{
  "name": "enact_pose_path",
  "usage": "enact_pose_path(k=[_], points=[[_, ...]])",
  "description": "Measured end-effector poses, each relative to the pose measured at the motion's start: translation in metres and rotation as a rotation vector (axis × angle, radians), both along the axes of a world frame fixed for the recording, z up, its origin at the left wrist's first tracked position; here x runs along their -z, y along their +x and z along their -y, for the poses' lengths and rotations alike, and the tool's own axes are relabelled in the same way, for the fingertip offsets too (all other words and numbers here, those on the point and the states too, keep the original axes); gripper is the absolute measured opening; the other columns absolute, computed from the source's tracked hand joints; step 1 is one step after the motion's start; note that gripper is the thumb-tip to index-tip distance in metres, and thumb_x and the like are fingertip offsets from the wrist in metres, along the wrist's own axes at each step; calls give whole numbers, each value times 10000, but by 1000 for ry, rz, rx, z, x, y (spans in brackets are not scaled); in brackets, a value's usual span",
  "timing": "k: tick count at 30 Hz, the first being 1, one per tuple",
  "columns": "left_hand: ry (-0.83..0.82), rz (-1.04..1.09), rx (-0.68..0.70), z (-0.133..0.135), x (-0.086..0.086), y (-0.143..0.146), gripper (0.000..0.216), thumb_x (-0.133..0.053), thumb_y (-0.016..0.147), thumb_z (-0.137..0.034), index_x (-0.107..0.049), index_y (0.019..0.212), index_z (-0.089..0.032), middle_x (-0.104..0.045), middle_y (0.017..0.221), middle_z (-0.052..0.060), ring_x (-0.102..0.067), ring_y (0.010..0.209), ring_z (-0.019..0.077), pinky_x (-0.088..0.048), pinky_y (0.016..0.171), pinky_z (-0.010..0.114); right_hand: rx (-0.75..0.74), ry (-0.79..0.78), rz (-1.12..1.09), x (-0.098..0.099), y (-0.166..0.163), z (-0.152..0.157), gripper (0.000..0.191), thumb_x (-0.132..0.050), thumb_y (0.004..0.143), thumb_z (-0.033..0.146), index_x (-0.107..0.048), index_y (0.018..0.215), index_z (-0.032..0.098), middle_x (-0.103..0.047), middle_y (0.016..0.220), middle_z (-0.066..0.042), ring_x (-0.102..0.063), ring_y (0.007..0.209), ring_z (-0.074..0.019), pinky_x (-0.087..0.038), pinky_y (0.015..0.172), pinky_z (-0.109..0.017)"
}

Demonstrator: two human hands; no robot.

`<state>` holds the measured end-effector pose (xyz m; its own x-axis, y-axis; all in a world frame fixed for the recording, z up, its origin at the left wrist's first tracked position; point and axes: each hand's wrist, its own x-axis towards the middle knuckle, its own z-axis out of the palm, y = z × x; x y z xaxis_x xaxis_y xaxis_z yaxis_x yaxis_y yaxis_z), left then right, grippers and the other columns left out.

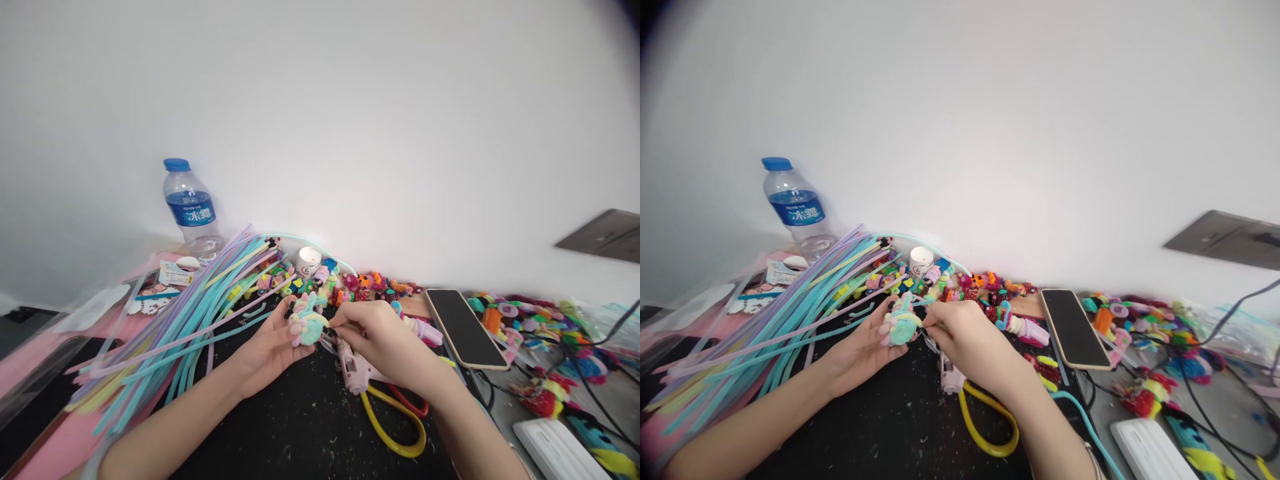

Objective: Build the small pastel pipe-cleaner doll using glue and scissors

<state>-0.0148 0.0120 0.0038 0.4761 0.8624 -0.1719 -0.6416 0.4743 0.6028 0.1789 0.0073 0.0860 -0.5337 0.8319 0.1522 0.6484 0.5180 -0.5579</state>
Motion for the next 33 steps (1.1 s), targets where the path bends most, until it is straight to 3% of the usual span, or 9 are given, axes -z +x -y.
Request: enact_pose_path(k=[6, 11, 14, 19, 21, 25, 33], points=[[0, 71, 10, 0, 0, -1, 499, -713, 715, -145, -477, 1138, -268, -580, 1021, 16, -613, 859, 149, -496, 782, 302, -90, 91, 10, 0, -5, 2, 156, -488, 894, 96, -573, 783, 164, -540, 678, 31, -468, 593, -75, -335, 566, -176], [12, 56, 33, 2, -4, 1, 669, -710, 729, -180, -350, 1271, -334, -556, 1091, 26, -594, 942, 177, -456, 875, 377, -55, 133, 62, -1, -4, 1, 148, -492, 901, 117, -578, 789, 163, -541, 695, 24, -482, 614, -85, -347, 575, -190], [33, 8, 92, 3, -2, 3, 662, -710, 737, -243, -337, 1273, -354, -547, 1072, 25, -587, 926, 182, -461, 788, 331, -13, 143, 40, -4, 0, 1, 123, -524, 877, 91, -602, 831, 176, -602, 742, 18, -536, 659, -92, -377, 614, -190], [52, -23, 259, 5, 5, 3, 394, -660, 772, -357, -484, 1107, -248, -499, 754, -25, -565, 648, 107, -378, 540, 211, -15, 124, 9, -9, 3, 1, 134, -520, 887, 113, -627, 865, 191, -645, 790, 7, -580, 704, -106, -414, 646, -201], [36, -35, 283, 4, 6, 2, 420, -649, 789, -329, -457, 1157, -267, -492, 717, -34, -555, 617, 94, -366, 520, 196, -25, 133, 18, -10, 4, 2, 138, -515, 892, 120, -633, 876, 190, -645, 791, 0, -582, 708, -112, -420, 647, -210], [28, -29, 263, 3, 2, 0, 504, -657, 784, -177, -418, 1215, -280, -546, 830, -3, -587, 744, 118, -435, 656, 245, -36, 147, 49, -9, 6, 0, 153, -503, 895, 118, -639, 880, 188, -640, 792, -10, -580, 710, -122, -428, 654, -228], [1, 59, 274, -2, 0, -1, 376, -556, 806, -115, -461, 1150, -234, -566, 937, 46, -597, 838, 171, -411, 714, 278, -19, 152, 30, -5, 8, -4, 147, -511, 885, 115, -641, 881, 184, -635, 805, -18, -584, 743, -136, -437, 678, -239]])
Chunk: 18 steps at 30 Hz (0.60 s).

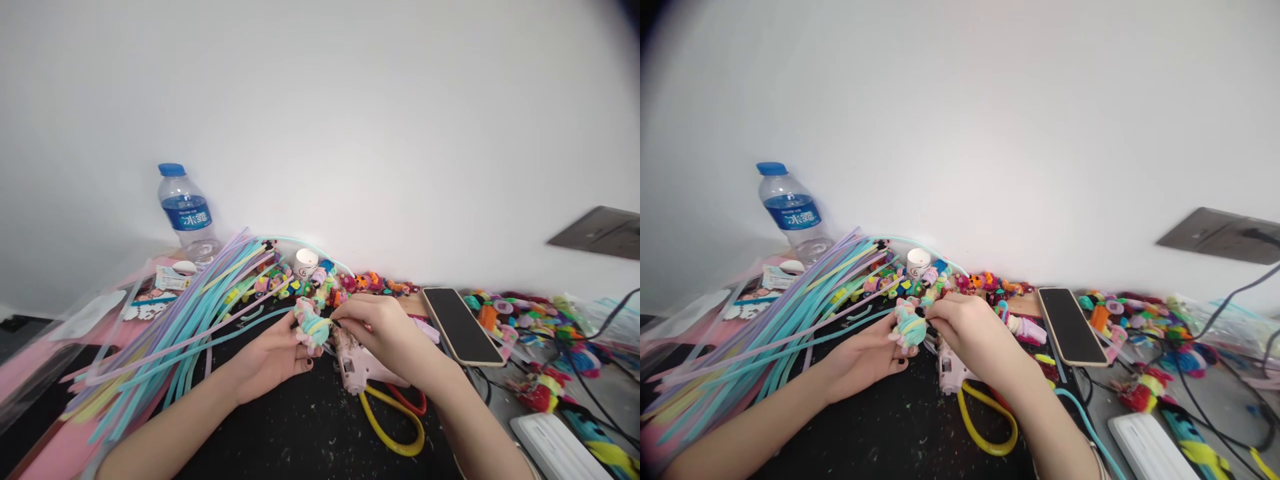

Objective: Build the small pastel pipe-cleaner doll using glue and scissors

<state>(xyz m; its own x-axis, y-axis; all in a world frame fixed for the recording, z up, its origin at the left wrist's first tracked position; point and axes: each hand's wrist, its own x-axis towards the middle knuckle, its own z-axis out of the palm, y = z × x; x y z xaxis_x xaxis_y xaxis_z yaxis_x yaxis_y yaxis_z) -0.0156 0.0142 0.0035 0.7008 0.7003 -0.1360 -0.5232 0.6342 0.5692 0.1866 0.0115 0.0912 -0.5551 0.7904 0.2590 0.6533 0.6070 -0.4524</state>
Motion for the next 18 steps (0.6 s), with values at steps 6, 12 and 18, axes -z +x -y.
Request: enact_pose_path(k=[6, 12, 18], points=[[-5, 41, -27, 2, 0, 3, 339, -589, 823, -248, -492, 1147, -260, -568, 891, 29, -582, 790, 150, -410, 708, 266, -38, -14, 36, -2, -5, 3, 183, -479, 894, 90, -644, 888, 170, -626, 814, -28, -567, 737, -135, -424, 667, -245], [42, -97, -126, 6, 1, 6, 392, -641, 793, -141, -509, 1147, -247, -601, 967, 32, -590, 863, 136, -419, 841, 303, -98, -49, 47, -2, -10, 5, 191, -467, 905, 101, -644, 881, 167, -613, 794, -20, -545, 697, -123, -408, 637, -233], [86, -199, -99, 6, -2, 5, 400, -621, 818, -217, -461, 1183, -251, -628, 974, 49, -654, 904, 193, -486, 838, 352, -2, -62, 61, -2, -10, 4, 136, -511, 890, 128, -632, 839, 166, -606, 770, -9, -537, 682, -121, -390, 634, -227]])
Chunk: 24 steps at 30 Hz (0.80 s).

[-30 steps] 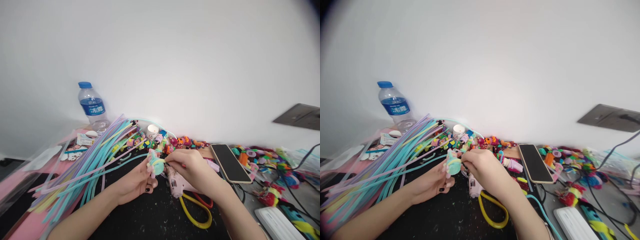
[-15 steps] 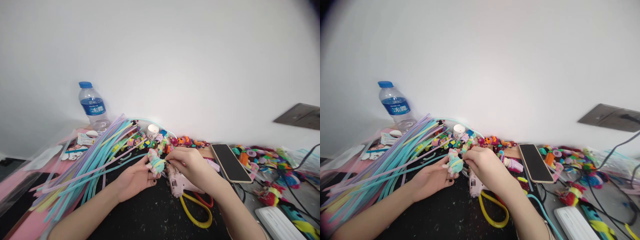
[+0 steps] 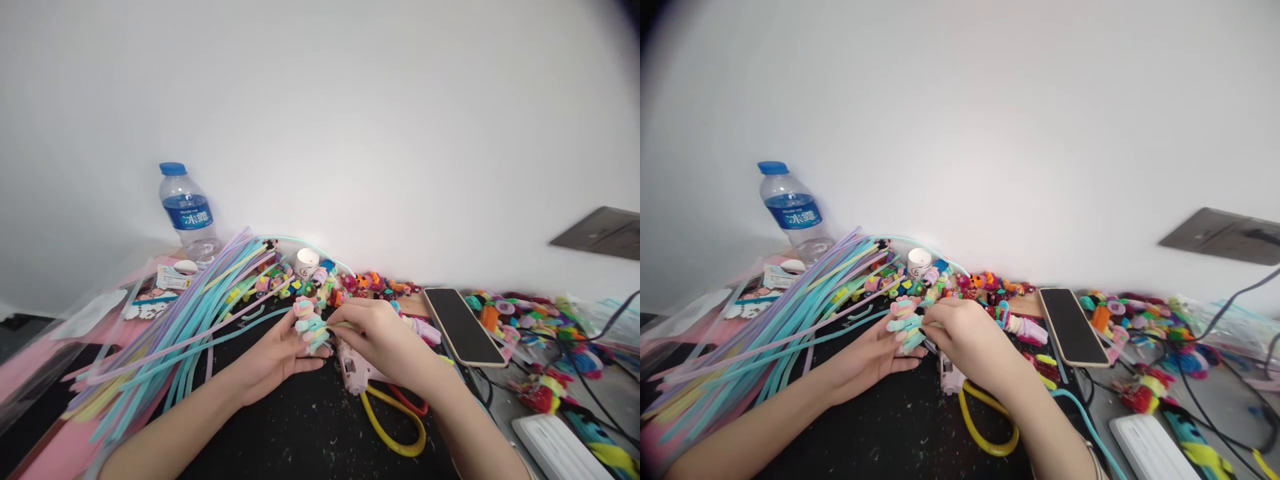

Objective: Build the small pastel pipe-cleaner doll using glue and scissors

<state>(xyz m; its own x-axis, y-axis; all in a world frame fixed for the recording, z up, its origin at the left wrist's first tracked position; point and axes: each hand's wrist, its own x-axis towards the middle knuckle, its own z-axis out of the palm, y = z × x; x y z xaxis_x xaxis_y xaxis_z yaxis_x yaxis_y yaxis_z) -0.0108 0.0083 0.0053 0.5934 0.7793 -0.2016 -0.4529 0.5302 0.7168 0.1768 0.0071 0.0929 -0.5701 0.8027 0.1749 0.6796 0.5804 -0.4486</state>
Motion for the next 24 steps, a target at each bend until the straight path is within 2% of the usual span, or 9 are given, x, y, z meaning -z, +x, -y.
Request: enact_pose_path(k=[3, 5, 7, 14, 19, 24], points=[[6, -76, 30, 1, 0, 0, 435, -617, 819, -262, -423, 1208, -277, -639, 901, 33, -694, 780, 193, -540, 683, 295, 37, -10, 19, 0, 0, -1, 131, -519, 882, 130, -618, 805, 167, -602, 747, -1, -527, 665, -118, -377, 621, -222], [4, -100, 49, 1, 3, 0, 433, -616, 819, -269, -421, 1206, -280, -631, 785, 2, -684, 620, 153, -532, 554, 234, 46, -13, 32, 0, 0, -1, 141, -524, 874, 126, -605, 766, 167, -587, 712, 10, -510, 638, -111, -362, 601, -215], [-4, -82, 51, 1, 6, 0, 414, -625, 813, -249, -446, 1185, -261, -601, 686, -24, -638, 517, 109, -511, 488, 192, 44, -15, 41, 0, 0, -1, 157, -525, 866, 116, -589, 732, 167, -569, 684, 18, -492, 617, -104, -346, 584, -209], [-45, -8, -17, -1, 5, -1, 535, -658, 782, -144, -428, 1246, -282, -568, 653, -46, -589, 521, 65, -518, 515, 156, 41, -16, 62, 0, 0, 2, 170, -505, 863, 103, -544, 712, 170, -537, 669, 29, -464, 602, -95, -321, 567, -201], [-76, -27, -33, -3, 5, -2, 432, -674, 767, -143, -498, 1149, -241, -583, 674, -35, -612, 550, 64, -521, 551, 149, 36, 7, 83, -1, 0, 3, 213, -491, 871, 112, -484, 667, 171, -499, 652, 34, -433, 585, -90, -299, 546, -201], [-95, -25, -21, -3, 7, -4, 469, -683, 762, -158, -484, 1178, -239, -590, 684, -34, -619, 563, 66, -532, 573, 161, 34, 14, 99, -1, 1, 2, 227, -488, 877, 119, -452, 660, 175, -480, 645, 38, -421, 584, -88, -287, 541, -201]])
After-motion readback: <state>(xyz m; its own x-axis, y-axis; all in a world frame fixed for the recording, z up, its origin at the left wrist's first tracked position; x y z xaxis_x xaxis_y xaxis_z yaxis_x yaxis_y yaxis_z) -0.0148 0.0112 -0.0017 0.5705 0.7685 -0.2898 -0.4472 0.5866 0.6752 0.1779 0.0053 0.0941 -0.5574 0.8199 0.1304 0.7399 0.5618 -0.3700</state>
